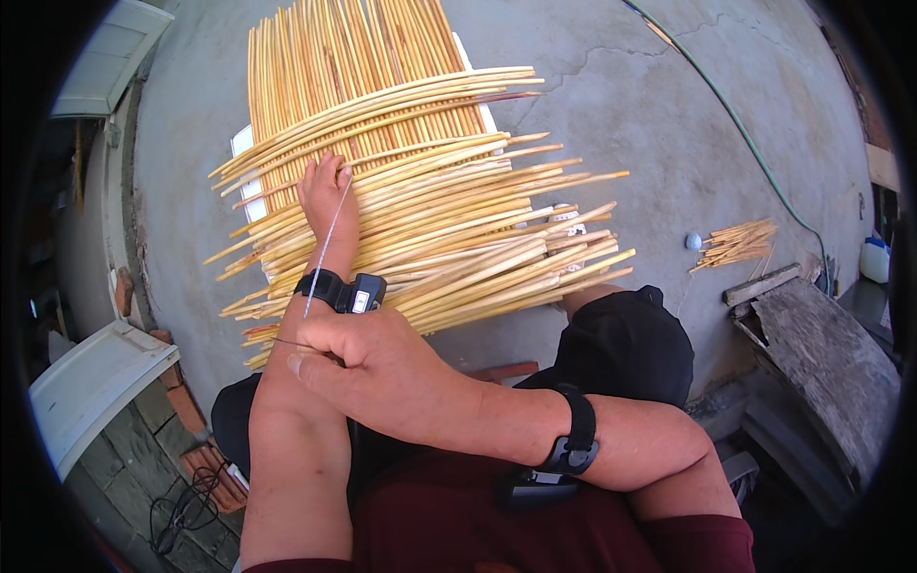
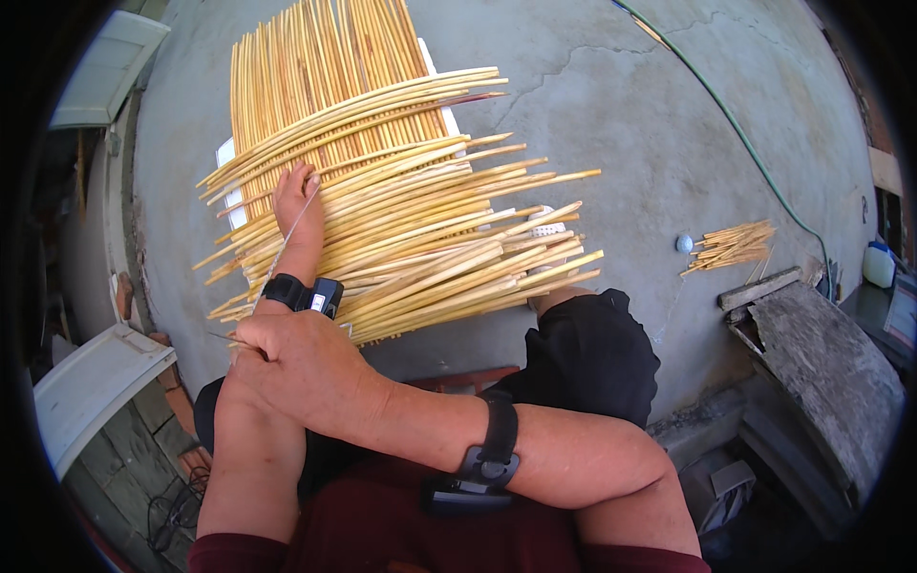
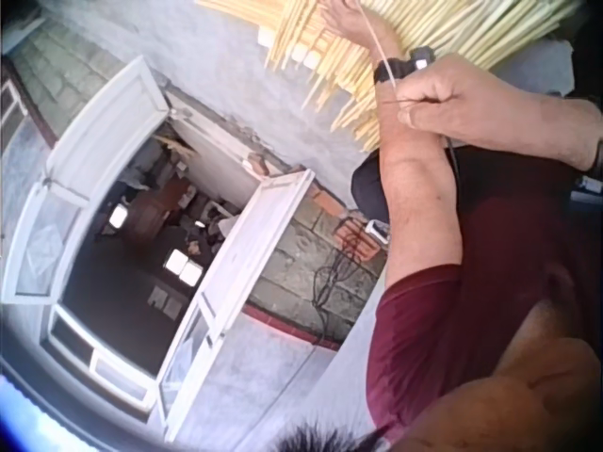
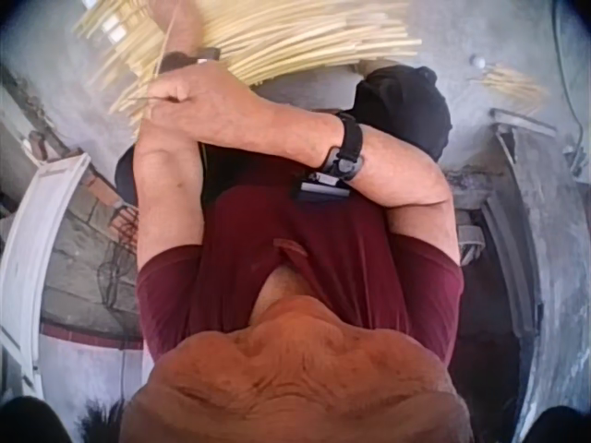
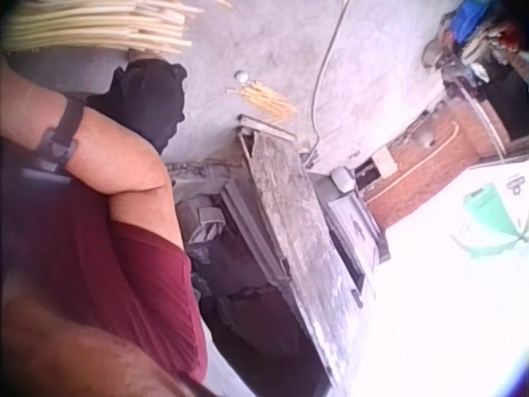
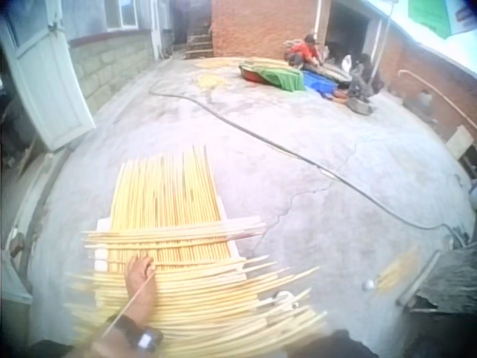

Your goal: The person weaves together thin bamboo sticks by hand using a long white cord, threading the cord over and under the sticks and pulling it tight to secure the mat structure.

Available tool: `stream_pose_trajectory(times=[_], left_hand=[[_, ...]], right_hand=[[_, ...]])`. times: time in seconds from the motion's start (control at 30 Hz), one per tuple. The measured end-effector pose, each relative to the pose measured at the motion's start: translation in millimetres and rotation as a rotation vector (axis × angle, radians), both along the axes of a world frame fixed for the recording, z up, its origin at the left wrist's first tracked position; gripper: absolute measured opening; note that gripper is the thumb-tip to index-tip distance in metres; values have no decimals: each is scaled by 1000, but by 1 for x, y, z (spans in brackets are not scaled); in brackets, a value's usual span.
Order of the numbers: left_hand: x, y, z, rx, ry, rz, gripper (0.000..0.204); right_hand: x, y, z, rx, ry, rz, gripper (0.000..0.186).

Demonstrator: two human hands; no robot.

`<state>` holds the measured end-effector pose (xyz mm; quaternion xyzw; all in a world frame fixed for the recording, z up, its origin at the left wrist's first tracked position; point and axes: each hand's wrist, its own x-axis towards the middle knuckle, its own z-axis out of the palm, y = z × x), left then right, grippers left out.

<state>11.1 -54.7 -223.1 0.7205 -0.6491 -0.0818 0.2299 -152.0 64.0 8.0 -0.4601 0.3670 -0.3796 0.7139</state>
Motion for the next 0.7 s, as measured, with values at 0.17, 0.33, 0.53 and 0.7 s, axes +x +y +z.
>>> stream_pose_trajectory(times=[0.17, 0.33, 0.53, 0.7], left_hand=[[2, -10, 23, 19, -114, -104, 11], [-6, -6, 23, -12, -151, -40, 6], [-3, -3, 8, -75, -33, -2, 4], [-1, -4, -5, -123, 18, 15, 4]], right_hand=[[-2, -1, 2, 46, 47, 35, 22], [-5, -3, 4, 43, 1, 18, 25], [-3, -2, 1, 46, 0, 9, 26], [-2, -3, -1, 59, 7, 40, 26]])
